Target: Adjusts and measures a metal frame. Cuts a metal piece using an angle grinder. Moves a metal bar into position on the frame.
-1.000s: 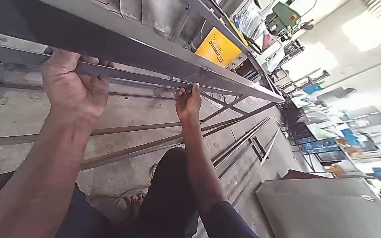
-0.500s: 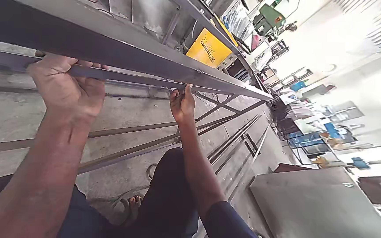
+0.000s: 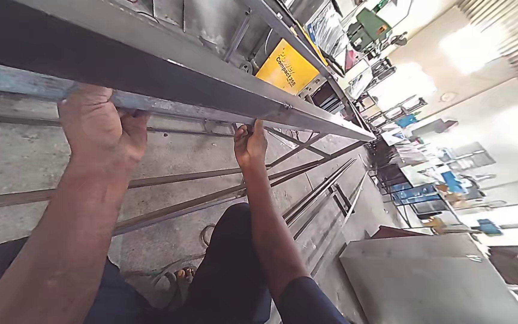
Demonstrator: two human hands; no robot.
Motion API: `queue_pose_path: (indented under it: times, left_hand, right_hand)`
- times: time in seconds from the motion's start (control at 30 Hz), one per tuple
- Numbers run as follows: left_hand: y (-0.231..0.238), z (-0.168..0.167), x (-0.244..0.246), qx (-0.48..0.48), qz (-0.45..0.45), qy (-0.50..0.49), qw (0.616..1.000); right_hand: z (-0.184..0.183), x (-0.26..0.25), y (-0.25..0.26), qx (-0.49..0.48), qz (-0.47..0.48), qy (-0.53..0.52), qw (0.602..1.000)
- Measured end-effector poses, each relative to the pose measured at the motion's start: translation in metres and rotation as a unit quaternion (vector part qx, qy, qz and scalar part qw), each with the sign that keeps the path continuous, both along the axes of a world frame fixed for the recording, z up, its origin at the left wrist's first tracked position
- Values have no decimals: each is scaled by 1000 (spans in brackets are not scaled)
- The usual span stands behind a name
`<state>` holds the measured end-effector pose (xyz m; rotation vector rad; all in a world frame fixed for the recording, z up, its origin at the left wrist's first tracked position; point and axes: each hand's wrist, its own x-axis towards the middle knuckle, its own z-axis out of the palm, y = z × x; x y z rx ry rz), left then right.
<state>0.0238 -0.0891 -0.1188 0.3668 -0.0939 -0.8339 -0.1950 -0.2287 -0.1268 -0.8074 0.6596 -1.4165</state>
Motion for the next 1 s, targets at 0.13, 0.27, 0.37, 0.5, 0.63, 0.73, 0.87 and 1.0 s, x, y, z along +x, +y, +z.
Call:
queue_pose_path:
  times: [0.13,0.27,0.37,0.5,0.63,0.73,0.87,1.0]
  left_hand:
    - [2,0,2,-3,-9,-9,1000]
    - [2,-3,6,-32,-31,-11,999]
    - [-1,-8,9,-86,-34,-21,996]
    - [-5,-15,12,-117,-41,-30,992]
    - [-5,-12,11,-145,-42,-30,988]
    - [1,-14,6,-162,-69,-48,983]
    - [11,-10,5,-127,-58,-50,989]
    - [18,-7,-6,-115,-53,-36,991]
  right_hand:
    - [0,1,1,-3,-6,8,1000]
    - [2,-2,3,-7,9,-14,1000]
    - [4,-5,7,-17,42,-30,999]
    - [3,-8,7,-6,60,-38,997]
    - [2,-8,4,-2,66,-31,997]
    - [-2,-14,9,-6,52,4,999]
    - [0,-5,15,-12,39,38,998]
    - [5,-3,14,12,35,-1,999]
